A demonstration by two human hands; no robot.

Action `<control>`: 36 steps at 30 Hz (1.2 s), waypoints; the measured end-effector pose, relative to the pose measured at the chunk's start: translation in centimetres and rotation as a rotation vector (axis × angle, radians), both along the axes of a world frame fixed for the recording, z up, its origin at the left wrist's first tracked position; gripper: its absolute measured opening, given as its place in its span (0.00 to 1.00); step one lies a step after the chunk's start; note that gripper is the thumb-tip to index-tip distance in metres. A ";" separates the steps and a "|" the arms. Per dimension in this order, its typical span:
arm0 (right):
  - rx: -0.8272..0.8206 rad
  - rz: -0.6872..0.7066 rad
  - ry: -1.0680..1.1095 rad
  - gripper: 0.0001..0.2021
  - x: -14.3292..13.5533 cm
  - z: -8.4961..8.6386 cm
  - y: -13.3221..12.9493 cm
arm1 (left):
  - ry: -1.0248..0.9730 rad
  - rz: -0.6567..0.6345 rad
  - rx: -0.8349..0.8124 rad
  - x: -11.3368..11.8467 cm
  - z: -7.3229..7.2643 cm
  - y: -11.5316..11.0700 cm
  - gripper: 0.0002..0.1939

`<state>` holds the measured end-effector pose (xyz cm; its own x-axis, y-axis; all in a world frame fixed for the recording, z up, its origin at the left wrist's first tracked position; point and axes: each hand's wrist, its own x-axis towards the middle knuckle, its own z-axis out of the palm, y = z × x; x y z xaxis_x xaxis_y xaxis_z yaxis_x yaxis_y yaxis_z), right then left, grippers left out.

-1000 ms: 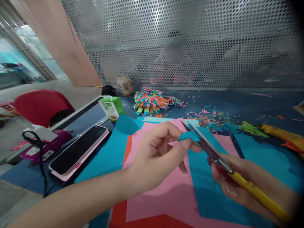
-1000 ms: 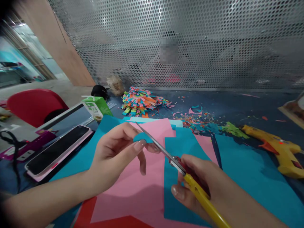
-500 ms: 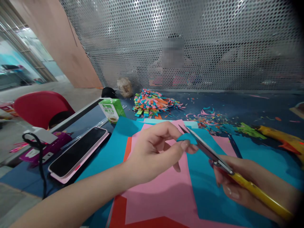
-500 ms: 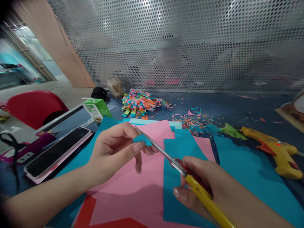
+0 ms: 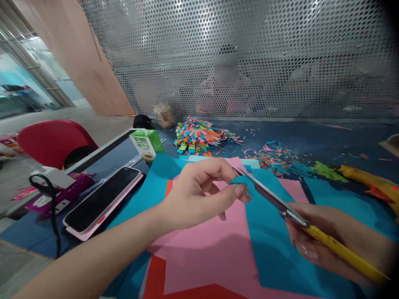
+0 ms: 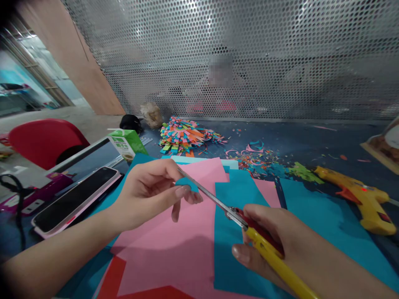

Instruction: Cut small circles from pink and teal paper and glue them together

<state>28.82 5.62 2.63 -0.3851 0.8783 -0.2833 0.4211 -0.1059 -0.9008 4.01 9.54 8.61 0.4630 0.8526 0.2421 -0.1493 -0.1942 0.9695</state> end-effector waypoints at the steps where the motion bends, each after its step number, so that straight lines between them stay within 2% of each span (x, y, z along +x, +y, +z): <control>1: -0.008 -0.008 0.019 0.24 -0.1 0.1 0.0 | -0.007 0.008 -0.010 0.1 0.0 0.0 0.08; 4: 0.041 -0.061 0.036 0.24 -0.5 0.6 -0.5 | -0.042 -0.016 -0.092 0.5 -0.3 0.0 0.08; 7: 0.093 -0.061 0.001 0.21 -0.9 0.8 -0.8 | -0.099 -0.116 -0.195 1.0 -0.8 0.0 0.10; 9: 0.134 -0.054 -0.029 0.20 -1.0 0.9 -0.8 | -0.126 -0.158 -0.211 1.2 -1.0 -0.2 0.12; 13: 0.171 -0.032 -0.041 0.22 -0.9 0.9 -0.6 | -0.113 -0.153 -0.181 1.3 -0.9 -0.4 0.13; 20: 0.136 0.034 -0.040 0.21 -0.5 0.6 -0.4 | -0.113 -0.136 -0.176 1.3 -0.7 -0.4 0.12; 26: 0.025 0.241 -0.006 0.17 1.2 0.4 0.7 | -0.072 -0.123 -0.161 1.1 -0.6 -0.4 0.12; 36: -0.070 0.206 -0.035 0.20 1.5 0.0 0.8 | -0.051 -0.129 -0.169 0.8 -0.5 -0.1 0.10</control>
<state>30.35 6.42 2.64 -0.5435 0.7597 -0.3571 0.4708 -0.0763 -0.8789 4.81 9.49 8.14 0.5618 0.8176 0.1261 -0.2117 -0.0053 0.9773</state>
